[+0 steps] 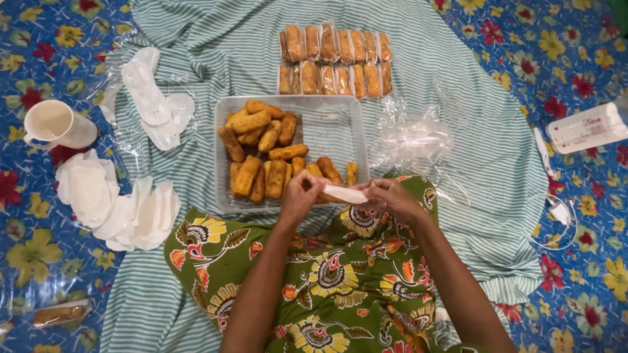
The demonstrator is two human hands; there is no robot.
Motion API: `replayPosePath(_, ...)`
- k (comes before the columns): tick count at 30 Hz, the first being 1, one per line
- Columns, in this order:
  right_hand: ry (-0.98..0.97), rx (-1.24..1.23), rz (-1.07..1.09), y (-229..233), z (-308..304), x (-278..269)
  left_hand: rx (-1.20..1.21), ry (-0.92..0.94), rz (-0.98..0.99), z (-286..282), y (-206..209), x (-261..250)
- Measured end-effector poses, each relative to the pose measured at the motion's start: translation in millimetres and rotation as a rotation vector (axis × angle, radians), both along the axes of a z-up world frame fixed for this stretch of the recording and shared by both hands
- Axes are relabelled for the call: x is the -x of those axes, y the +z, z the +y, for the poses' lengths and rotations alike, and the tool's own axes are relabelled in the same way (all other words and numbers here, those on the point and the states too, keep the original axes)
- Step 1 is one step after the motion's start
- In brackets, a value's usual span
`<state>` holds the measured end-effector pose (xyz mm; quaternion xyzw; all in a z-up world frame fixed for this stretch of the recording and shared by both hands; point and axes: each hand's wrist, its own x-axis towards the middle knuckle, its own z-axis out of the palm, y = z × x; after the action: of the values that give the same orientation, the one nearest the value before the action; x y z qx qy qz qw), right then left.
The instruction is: Wrapping individual fried food items in small paper sheets and arranging them
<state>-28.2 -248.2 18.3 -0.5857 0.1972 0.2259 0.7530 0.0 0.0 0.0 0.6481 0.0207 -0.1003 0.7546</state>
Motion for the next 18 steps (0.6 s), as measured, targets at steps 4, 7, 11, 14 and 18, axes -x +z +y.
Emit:
replayPosePath(4,-0.022,0.008,0.015,-27,-8,0,0.02,0.019,0.058,-1,-31,-7)
replayPosePath(7,-0.016,0.018,0.035,-32,-10,0,0.054,0.007,0.091,1,-32,-9)
replayPosePath(11,-0.019,0.017,0.042,-31,-6,-3,0.097,-0.041,0.107,2,-14,-7)
replayPosePath(14,-0.079,-0.051,0.081,-52,-17,-3,0.152,-0.041,0.304,-2,-3,-10)
replayPosePath(18,-0.06,-0.084,0.061,-45,-23,-2,0.274,-0.039,0.384,0,-15,-14)
